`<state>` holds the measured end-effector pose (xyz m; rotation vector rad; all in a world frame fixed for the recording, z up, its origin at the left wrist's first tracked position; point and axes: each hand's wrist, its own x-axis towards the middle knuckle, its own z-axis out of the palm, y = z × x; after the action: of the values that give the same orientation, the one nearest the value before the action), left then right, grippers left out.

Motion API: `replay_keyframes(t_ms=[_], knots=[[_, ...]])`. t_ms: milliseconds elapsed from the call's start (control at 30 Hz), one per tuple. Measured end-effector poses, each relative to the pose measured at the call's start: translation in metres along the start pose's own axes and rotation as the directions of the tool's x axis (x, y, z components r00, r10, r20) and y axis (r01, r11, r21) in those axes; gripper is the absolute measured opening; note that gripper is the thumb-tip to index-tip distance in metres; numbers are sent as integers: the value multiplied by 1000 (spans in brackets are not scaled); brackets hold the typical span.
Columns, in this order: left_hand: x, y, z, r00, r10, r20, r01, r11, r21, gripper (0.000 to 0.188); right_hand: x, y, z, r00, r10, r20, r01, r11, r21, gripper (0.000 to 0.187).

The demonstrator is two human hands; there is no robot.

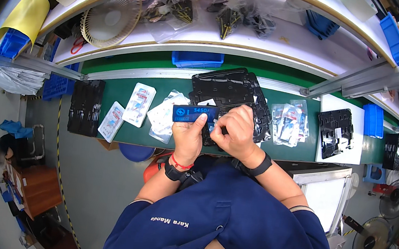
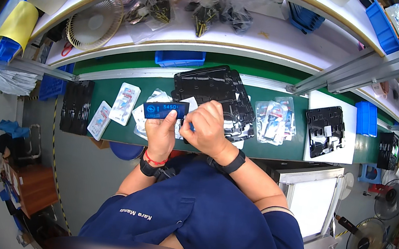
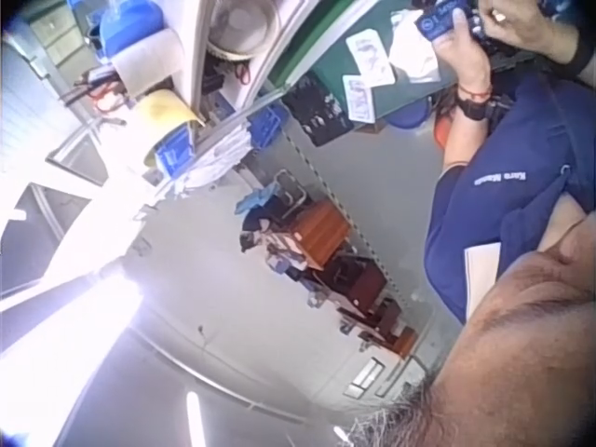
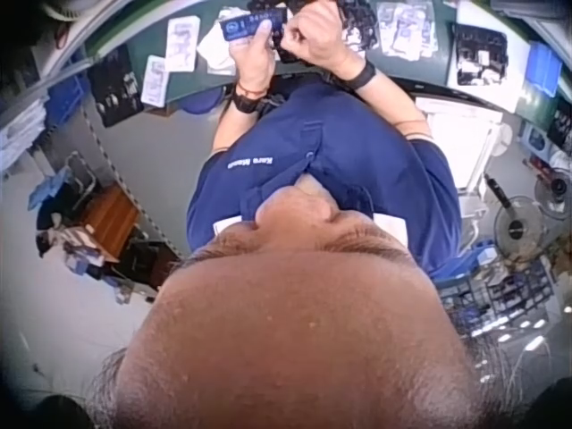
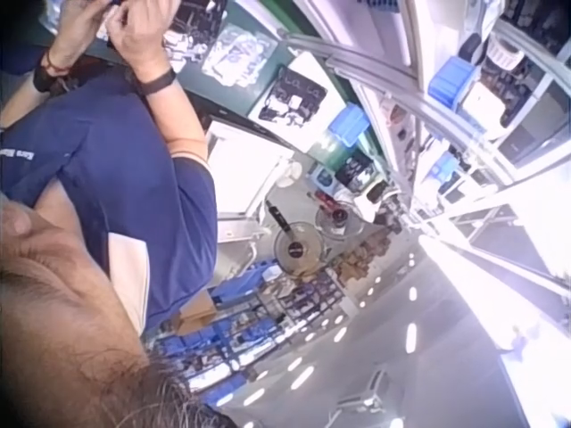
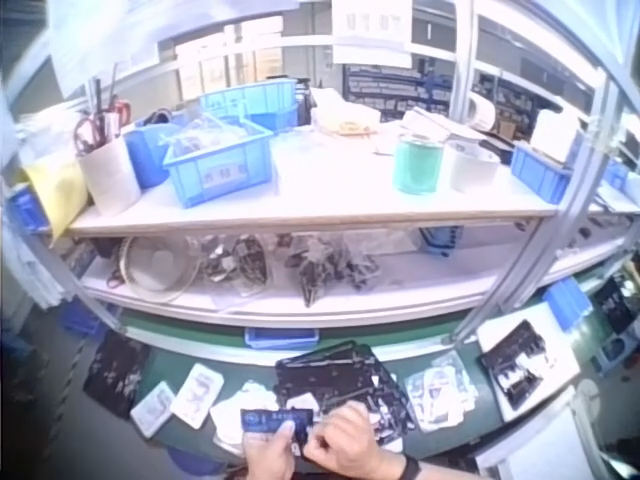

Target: Packaging, vacuum sealing, and organizing electronic components at a manufacturing workstation.

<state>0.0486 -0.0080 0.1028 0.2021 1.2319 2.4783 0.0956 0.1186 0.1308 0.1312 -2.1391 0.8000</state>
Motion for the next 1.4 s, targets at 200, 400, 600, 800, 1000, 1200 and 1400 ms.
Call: replay_keyframes(t_ms=[200, 400, 600, 800, 1000, 1200, 1400], knots=[[9, -3, -17, 986, -155, -68, 165, 969, 184, 15, 0, 1, -12, 989, 146, -32, -140, 978, 153, 31], [1, -51, -51, 903, -338, 264, 48, 693, 720, 24, -23, 21, 6, 726, 512, 459, -668, 683, 295, 81], [34, -62, -142, 928, 147, 342, -313, -188, 931, 50, -32, 46, -4, 650, 708, 275, -740, 508, 442, 67], [36, -81, -199, 939, 105, 327, -286, -284, 915, 29, -34, 51, -5, 640, 735, 224, -738, 508, 443, 62], [50, -71, -211, 970, 11, -244, 219, 408, 886, 8, -33, 48, -3, 641, 731, 235, -737, 501, 453, 60], [48, -47, -281, 911, -356, -208, 333, 933, -139, 21, -24, 38, 0, 653, 707, 272, -730, 491, 476, 57], [42, 32, -190, 959, -75, -273, 169, 925, 340, 18, -21, 41, -4, 671, 707, 225, -708, 521, 477, 53]])
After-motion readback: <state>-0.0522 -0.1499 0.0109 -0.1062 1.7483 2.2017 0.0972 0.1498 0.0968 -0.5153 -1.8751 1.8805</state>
